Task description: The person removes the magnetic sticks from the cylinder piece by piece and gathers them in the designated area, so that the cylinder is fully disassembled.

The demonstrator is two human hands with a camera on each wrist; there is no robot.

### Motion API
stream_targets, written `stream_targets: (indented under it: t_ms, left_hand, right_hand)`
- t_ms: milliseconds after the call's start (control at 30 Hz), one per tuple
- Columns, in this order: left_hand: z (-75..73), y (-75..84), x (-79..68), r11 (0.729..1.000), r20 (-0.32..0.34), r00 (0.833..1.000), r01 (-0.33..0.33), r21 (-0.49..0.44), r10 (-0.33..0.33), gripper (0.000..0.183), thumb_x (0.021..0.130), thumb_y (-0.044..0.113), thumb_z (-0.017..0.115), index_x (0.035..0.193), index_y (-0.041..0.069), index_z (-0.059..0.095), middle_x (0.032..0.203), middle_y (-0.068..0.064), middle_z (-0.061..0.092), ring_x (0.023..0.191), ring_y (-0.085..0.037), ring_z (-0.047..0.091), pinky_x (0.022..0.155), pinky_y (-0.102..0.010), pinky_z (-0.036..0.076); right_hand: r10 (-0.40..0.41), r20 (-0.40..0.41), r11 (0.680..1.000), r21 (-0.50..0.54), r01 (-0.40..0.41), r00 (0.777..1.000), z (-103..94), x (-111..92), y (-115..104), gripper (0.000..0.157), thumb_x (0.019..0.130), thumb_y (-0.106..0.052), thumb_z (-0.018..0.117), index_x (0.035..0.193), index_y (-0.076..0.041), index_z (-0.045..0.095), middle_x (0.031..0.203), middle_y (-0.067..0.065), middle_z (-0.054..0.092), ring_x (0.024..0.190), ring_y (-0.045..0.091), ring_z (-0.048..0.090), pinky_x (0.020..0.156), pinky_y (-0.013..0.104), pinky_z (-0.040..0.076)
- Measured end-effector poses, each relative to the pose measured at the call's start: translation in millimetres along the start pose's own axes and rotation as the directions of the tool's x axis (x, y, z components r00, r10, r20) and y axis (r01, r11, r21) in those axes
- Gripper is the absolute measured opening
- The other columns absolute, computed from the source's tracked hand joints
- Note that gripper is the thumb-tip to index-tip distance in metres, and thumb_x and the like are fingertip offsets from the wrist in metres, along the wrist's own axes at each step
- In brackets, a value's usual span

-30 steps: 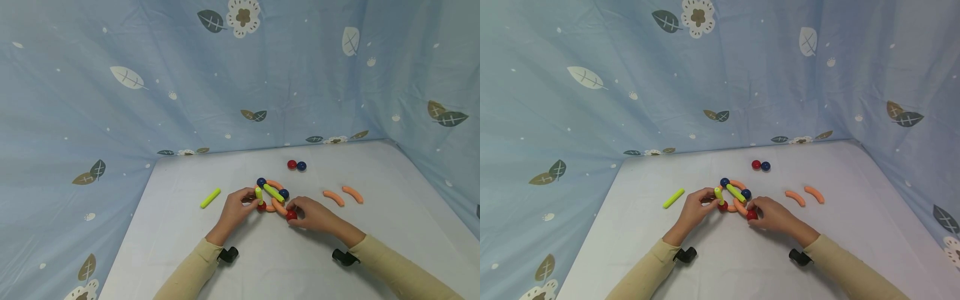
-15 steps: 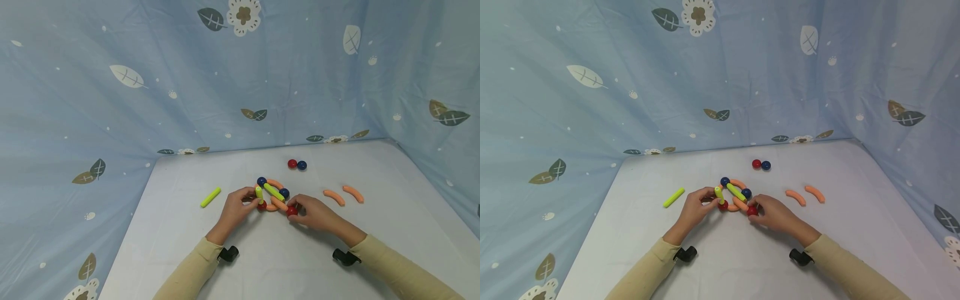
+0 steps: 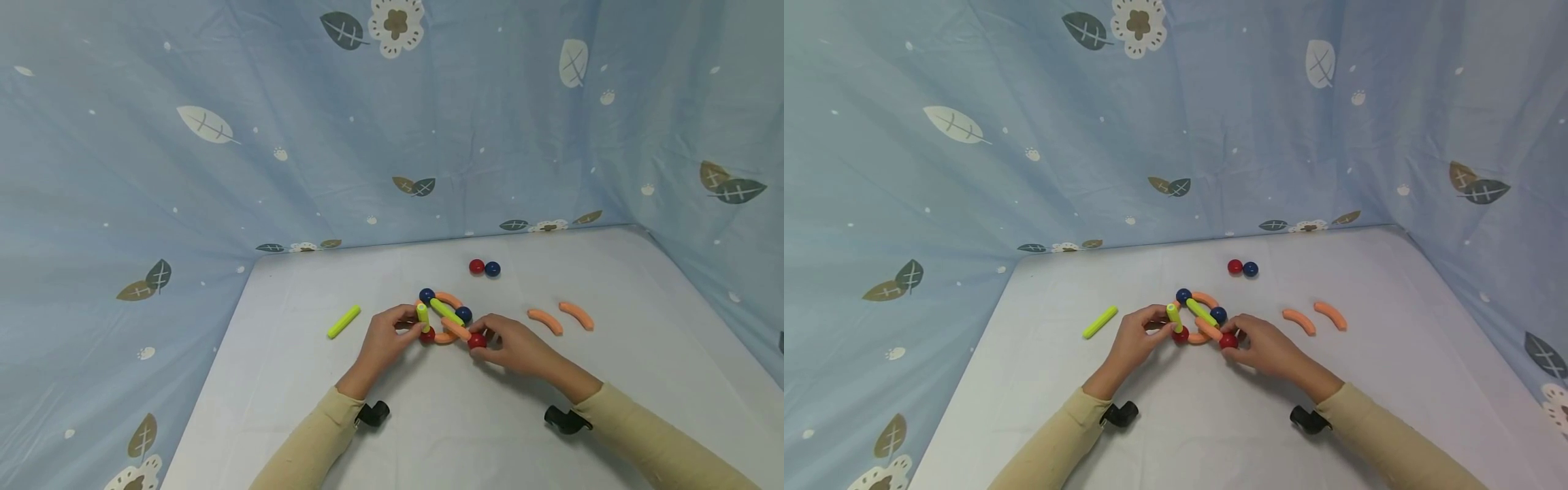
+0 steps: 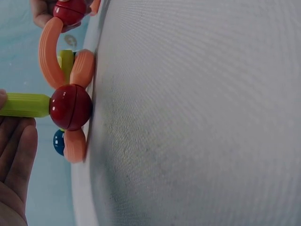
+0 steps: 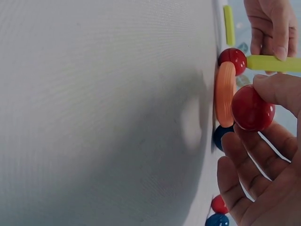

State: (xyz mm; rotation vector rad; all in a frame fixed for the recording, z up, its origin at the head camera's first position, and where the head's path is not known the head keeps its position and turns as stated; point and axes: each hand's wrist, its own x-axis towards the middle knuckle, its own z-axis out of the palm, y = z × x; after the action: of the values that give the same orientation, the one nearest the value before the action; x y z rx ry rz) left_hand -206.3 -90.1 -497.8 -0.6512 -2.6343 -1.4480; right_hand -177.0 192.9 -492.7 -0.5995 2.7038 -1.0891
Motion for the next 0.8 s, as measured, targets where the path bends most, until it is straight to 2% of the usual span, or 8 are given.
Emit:
stream_targets:
  t_ms: [167,367,800]
  left_hand:
    - [0.6,-0.9,-0.2,1.000,-0.002,1.000,-0.003,-0.010,0.003,0.020,0.094,0.013,0.075,0.114,0.012,0.072,0.107,0.002,0.074,0.099,-0.012,0.070,0.085,-0.024,0.057]
    - [0.8,-1.2,-0.1,1.000,-0.003,1.000,-0.010,-0.019,0.010,0.019,0.094,0.013,0.074,0.113,0.013,0.073,0.107,0.002,0.073,0.099,-0.012,0.070,0.085,-0.024,0.057]
    - [0.4,-0.6,0.0,1.000,0.007,1.000,0.010,-0.007,-0.010,0.021,0.094,0.013,0.074,0.115,0.012,0.072,0.108,0.002,0.073,0.100,-0.011,0.069,0.085,-0.023,0.057]
  right_hand:
    - [-0.009,-0.021,1.000,-0.005,0.009,1.000,-2.3,-0.6,0.8,0.032,0.090,-0.026,0.080,0.118,-0.019,0.066,0.108,-0.008,0.064,0.092,0.014,0.062,0.071,0.026,0.054]
    - [-0.043,-0.044,0.999,-0.014,0.043,0.998,-5.1,-0.9,1.9,0.031,0.091,-0.024,0.079,0.119,-0.018,0.066,0.110,-0.008,0.065,0.094,0.014,0.062,0.079,0.035,0.056]
    - [-0.046,-0.087,0.999,-0.024,0.044,0.995,-6.8,-1.3,7.3,0.030,0.092,-0.022,0.078,0.119,-0.015,0.066,0.111,-0.005,0.065,0.094,0.014,0.062,0.079,0.034,0.056]
